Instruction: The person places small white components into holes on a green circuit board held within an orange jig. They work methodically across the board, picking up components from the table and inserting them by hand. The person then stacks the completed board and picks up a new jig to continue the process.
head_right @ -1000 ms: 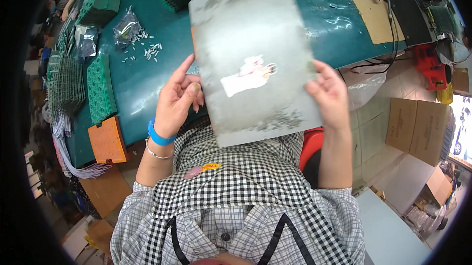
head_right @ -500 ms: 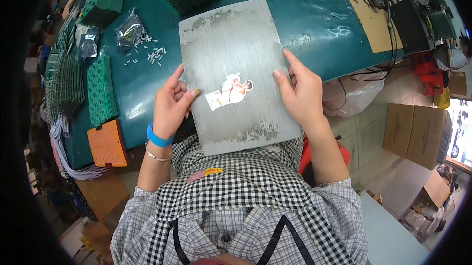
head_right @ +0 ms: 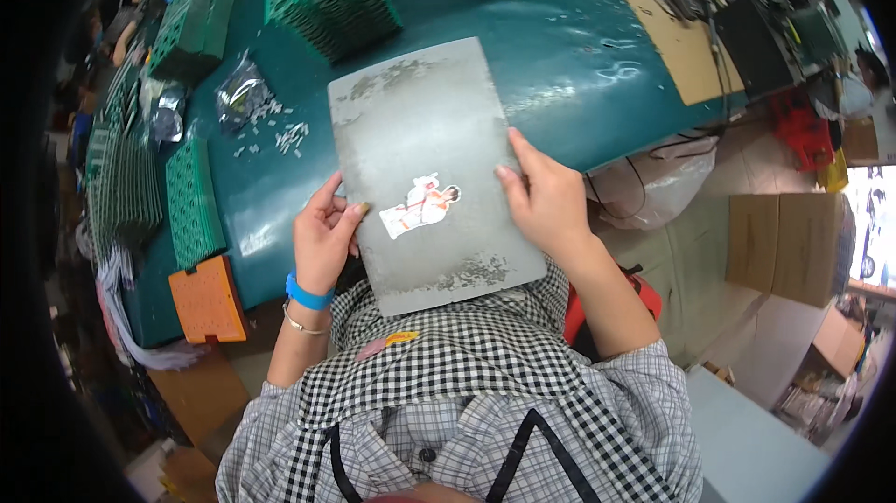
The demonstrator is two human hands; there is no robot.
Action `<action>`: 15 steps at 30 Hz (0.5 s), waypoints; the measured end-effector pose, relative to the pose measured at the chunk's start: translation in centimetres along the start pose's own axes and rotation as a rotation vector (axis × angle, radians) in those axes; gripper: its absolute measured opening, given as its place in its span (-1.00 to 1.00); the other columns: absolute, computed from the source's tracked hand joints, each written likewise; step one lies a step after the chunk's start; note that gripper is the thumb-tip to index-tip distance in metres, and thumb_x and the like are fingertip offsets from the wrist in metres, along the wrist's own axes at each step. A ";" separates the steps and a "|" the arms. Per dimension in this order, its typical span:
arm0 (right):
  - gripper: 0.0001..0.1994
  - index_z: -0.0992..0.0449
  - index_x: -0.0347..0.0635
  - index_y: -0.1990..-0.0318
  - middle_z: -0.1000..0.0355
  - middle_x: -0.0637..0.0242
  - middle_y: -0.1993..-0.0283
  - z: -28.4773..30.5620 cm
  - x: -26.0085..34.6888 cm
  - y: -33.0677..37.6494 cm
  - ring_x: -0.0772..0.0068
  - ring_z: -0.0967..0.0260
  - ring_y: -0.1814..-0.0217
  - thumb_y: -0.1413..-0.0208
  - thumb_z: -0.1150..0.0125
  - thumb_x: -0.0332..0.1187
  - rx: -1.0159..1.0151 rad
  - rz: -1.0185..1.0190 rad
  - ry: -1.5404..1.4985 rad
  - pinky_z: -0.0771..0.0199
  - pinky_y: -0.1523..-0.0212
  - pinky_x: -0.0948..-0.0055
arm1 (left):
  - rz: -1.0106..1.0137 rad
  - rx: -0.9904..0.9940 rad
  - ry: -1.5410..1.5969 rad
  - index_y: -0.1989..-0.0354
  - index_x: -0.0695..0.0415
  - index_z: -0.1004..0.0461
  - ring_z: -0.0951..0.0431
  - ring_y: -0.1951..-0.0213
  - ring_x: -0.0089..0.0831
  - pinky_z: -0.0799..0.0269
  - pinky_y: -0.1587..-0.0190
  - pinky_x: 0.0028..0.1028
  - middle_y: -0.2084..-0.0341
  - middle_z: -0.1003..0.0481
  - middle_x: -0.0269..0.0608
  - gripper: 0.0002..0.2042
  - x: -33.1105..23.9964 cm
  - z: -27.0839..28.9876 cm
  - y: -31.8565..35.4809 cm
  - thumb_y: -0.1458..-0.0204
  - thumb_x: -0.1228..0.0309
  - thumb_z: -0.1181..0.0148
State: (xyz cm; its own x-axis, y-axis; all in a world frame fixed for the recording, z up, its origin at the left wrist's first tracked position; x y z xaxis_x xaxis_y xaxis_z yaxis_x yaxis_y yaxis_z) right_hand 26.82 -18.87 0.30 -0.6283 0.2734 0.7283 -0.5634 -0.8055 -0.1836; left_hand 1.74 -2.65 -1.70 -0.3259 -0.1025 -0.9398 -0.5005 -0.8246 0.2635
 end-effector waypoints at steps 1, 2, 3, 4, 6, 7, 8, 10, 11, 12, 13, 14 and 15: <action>-0.53 -0.45 -0.39 -0.20 -0.50 0.21 0.40 0.3 -0.2 0.0 0.54 -0.31 0.53 -0.13 -0.31 -0.43 0.021 -0.015 0.010 -0.37 0.42 0.54 | -0.008 0.025 -0.029 -0.32 0.34 -0.29 -0.42 0.60 -0.73 -0.34 0.65 -0.66 0.48 -0.48 -0.35 -0.44 -0.4 -0.2 0.0 -0.12 0.59 -0.27; -0.54 -0.46 -0.38 -0.20 -0.50 0.29 0.38 0.7 -1.3 0.3 0.59 -0.31 0.49 -0.16 -0.30 -0.42 0.010 -0.122 -0.221 -0.37 0.39 0.57 | -0.014 0.035 -0.007 -0.32 0.33 -0.29 -0.42 0.59 -0.73 -0.34 0.65 -0.66 0.47 -0.49 -0.34 -0.45 -0.9 -0.6 0.3 -0.12 0.59 -0.26; -0.56 -0.46 -0.37 -0.20 -0.50 0.37 0.35 0.7 -2.4 0.6 0.65 -0.31 0.45 -0.18 -0.30 -0.41 0.000 -0.217 -0.456 -0.36 0.35 0.61 | -0.021 0.037 0.016 -0.32 0.33 -0.29 -0.43 0.57 -0.73 -0.34 0.64 -0.66 0.45 -0.49 -0.34 -0.45 -1.3 -0.8 0.7 -0.13 0.59 -0.26; -0.57 -0.47 -0.36 -0.20 -0.51 0.45 0.32 0.7 -3.3 0.8 0.70 -0.30 0.41 -0.21 -0.30 -0.40 -0.009 -0.306 -0.693 -0.36 0.32 0.64 | -0.027 0.037 0.040 -0.32 0.32 -0.29 -0.44 0.56 -0.72 -0.35 0.64 -0.66 0.43 -0.49 -0.33 -0.46 -1.9 -1.0 0.8 -0.14 0.59 -0.25; -0.58 -0.48 -0.34 -0.21 -0.48 0.53 0.27 3.0 -5.1 0.6 0.76 -0.29 0.33 -0.23 -0.29 -0.38 -0.075 -0.306 -0.740 -0.34 0.26 0.69 | -0.090 0.155 0.115 -0.32 0.29 -0.31 -0.47 0.48 -0.69 -0.41 0.54 -0.65 0.35 -0.52 -0.29 -0.50 -3.1 -2.1 0.5 -0.17 0.57 -0.21; -0.59 -0.48 -0.32 -0.21 -0.47 0.57 0.24 4.4 -6.1 0.3 0.79 -0.28 0.29 -0.25 -0.29 -0.37 -0.101 -0.306 -0.768 -0.33 0.23 0.71 | -0.122 0.201 0.093 -0.31 0.28 -0.32 -0.48 0.45 -0.67 -0.43 0.52 -0.64 0.33 -0.53 -0.28 -0.51 -3.6 -2.4 0.2 -0.19 0.56 -0.19; -0.56 -0.48 -0.31 -0.22 -0.49 0.57 0.22 6.0 -7.1 -0.1 0.79 -0.29 0.26 -0.23 -0.33 -0.33 -0.126 -0.278 -0.761 -0.33 0.20 0.72 | -0.154 0.243 0.072 -0.30 0.28 -0.33 -0.49 0.43 -0.65 -0.45 0.49 -0.63 0.32 -0.54 -0.28 -0.53 -4.1 -2.7 -0.1 -0.20 0.55 -0.17; -0.58 -0.48 -0.30 -0.22 -0.48 0.59 0.21 9.5 -10.8 -1.0 0.81 -0.27 0.27 -0.25 -0.29 -0.35 -0.199 -0.269 -0.681 -0.30 0.21 0.74 | -0.266 0.181 -0.094 -0.15 0.25 -0.49 -0.50 0.39 -0.61 -0.47 0.38 -0.57 0.33 -0.56 -0.29 -0.65 -4.4 -2.0 -0.7 -0.17 0.52 -0.23; -0.59 -0.48 -0.30 -0.22 -0.46 0.60 0.21 11.6 -13.4 -1.3 0.82 -0.25 0.27 -0.27 -0.26 -0.37 -0.226 -0.258 -0.637 -0.28 0.22 0.74 | -0.336 0.133 -0.185 -0.08 0.25 -0.53 -0.51 0.40 -0.59 -0.48 0.36 -0.56 0.34 -0.57 -0.28 -0.69 -4.5 -1.7 -1.1 -0.15 0.52 -0.26; -0.60 -0.48 -0.30 -0.22 -0.45 0.60 0.21 13.4 -15.1 -2.0 0.83 -0.23 0.27 -0.28 -0.25 -0.37 -0.257 -0.234 -0.603 -0.25 0.22 0.75 | -0.405 0.075 -0.284 -0.02 0.25 -0.57 -0.52 0.40 -0.57 -0.48 0.34 -0.54 0.36 -0.58 -0.27 -0.73 -4.7 -1.3 -1.1 -0.13 0.52 -0.28; -0.61 -0.47 -0.31 -0.23 -0.48 0.57 0.16 15.4 -18.2 -2.5 0.82 -0.27 0.22 -0.29 -0.24 -0.37 -0.249 -0.251 -0.610 -0.28 0.17 0.75 | -0.458 0.034 -0.367 0.06 0.24 -0.59 -0.53 0.39 -0.51 -0.48 0.31 -0.50 0.37 -0.59 -0.24 -0.77 -4.9 -1.1 -1.0 -0.10 0.52 -0.30; -0.61 -0.47 -0.30 -0.23 -0.51 0.50 0.08 17.2 -20.8 -3.1 0.77 -0.34 0.16 -0.30 -0.22 -0.36 -0.289 -0.274 -0.625 -0.34 0.08 0.72 | -0.510 -0.006 -0.451 0.13 0.23 -0.61 -0.54 0.38 -0.46 -0.48 0.29 -0.46 0.38 -0.59 -0.22 -0.80 -5.0 -1.1 -0.9 -0.06 0.52 -0.33; -0.61 -0.46 -0.30 -0.24 -0.53 0.44 0.01 18.5 -22.7 -3.8 0.72 -0.40 0.08 -0.30 -0.21 -0.36 -0.261 -0.272 -0.609 -0.37 0.00 0.68 | -0.561 -0.054 -0.538 0.20 0.22 -0.64 -0.55 0.37 -0.40 -0.48 0.26 -0.42 0.39 -0.60 -0.19 -0.84 -5.2 -1.0 -0.7 -0.03 0.52 -0.35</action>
State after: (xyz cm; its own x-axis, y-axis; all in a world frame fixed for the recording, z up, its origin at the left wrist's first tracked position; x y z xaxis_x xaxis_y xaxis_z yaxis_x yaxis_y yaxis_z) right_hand 53.17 -31.78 -3.34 -0.0784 0.0433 0.9960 -0.8153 -0.5777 -0.0391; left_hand 4.58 -2.09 2.79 -0.3869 0.6102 -0.6913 -0.6700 -0.7011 -0.2440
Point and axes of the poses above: each hand's wrist, its own y-axis away from the middle knuckle, its own z-axis out of the back of the hand, x = y × z, the point moved 6 cm from there along -y, towards the middle knuckle
